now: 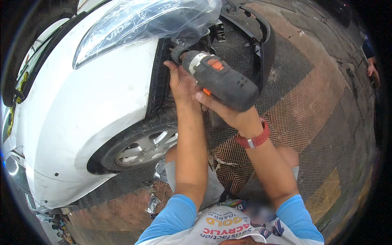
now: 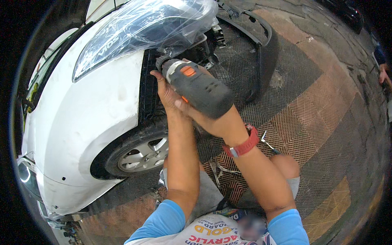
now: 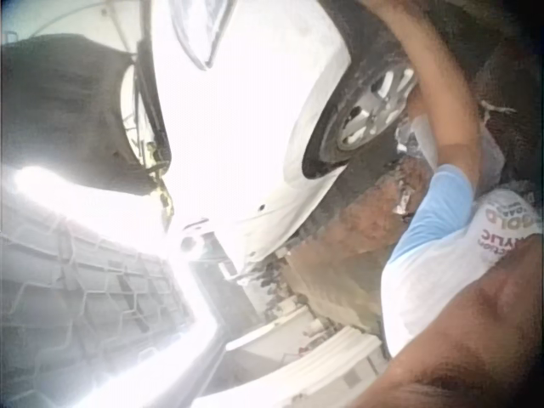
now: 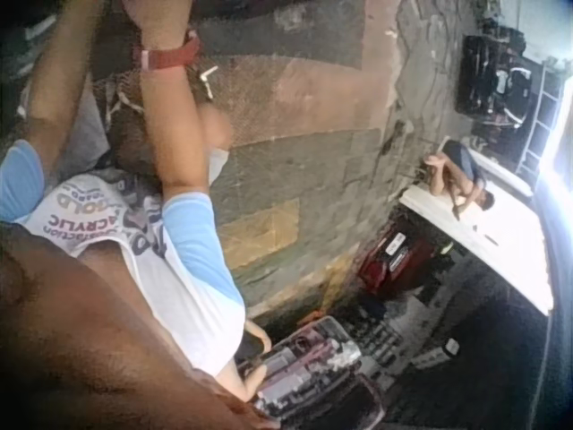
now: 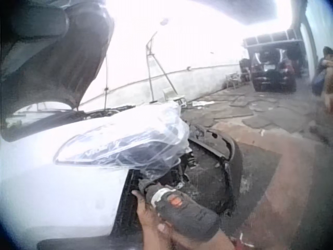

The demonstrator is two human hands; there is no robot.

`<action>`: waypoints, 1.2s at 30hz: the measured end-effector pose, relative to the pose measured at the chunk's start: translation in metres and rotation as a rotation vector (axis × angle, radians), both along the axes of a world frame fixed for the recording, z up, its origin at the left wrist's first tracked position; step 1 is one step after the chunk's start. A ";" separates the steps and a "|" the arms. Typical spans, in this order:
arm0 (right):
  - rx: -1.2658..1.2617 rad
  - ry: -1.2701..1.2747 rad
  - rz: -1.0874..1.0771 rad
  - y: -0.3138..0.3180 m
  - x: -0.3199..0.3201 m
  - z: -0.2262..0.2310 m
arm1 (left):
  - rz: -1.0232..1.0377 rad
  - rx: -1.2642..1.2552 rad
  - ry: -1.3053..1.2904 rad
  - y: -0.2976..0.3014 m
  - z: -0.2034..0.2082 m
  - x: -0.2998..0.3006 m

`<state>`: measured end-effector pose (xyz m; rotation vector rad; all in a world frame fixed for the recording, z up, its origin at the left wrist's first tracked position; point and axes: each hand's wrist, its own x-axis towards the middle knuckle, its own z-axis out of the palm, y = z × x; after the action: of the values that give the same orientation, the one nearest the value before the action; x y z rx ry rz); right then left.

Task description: The person searches through a cluttered parts bin, selects a fastener, then uses a cordless drill to remove fasteners from the front bumper of a white car. The person then manually adjusts the bumper edge near the wheel arch.

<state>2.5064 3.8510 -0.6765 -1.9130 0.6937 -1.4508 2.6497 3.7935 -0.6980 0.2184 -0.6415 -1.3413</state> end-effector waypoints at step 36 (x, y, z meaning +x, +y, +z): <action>0.538 0.375 0.162 0.074 -0.099 -0.140 | 0.957 0.000 -0.396 0.080 -0.059 0.058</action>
<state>2.4079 3.9246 -0.8162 -1.7627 0.9592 -0.7098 2.7073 3.8731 -0.7569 0.7028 -0.7268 -0.3701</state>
